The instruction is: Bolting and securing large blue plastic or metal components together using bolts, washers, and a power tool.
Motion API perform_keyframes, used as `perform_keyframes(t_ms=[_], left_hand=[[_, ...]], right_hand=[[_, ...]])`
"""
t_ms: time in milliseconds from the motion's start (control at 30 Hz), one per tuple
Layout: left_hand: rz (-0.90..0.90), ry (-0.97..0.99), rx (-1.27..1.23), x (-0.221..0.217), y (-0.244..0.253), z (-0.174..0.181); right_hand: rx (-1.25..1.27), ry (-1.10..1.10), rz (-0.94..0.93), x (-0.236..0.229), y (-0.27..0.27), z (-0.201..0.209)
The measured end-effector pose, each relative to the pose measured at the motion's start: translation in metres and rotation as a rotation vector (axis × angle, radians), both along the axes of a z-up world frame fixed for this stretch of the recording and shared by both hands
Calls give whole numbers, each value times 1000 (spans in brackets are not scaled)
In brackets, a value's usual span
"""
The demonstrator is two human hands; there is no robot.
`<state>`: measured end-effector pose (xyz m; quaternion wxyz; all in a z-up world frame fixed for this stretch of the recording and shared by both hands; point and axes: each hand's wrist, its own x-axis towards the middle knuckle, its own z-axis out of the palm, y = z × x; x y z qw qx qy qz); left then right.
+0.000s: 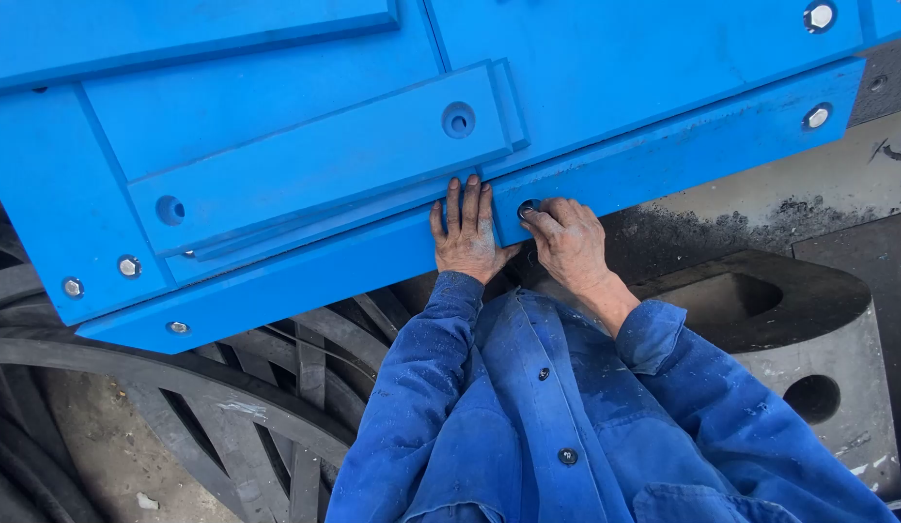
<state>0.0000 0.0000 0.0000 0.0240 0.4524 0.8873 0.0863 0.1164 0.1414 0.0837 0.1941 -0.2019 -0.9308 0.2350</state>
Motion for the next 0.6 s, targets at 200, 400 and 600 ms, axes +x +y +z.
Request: perform_keyframes(t_ms=[200, 400, 600], left_hand=[[0, -9, -34, -1, 0, -3], [6, -11, -45, 1, -1, -6], [2, -9, -87, 0, 0, -5]], right_hand=[[12, -119, 4, 3, -4, 2], [59, -119, -54, 3, -4, 3], [-21, -107, 9, 4, 6, 10]])
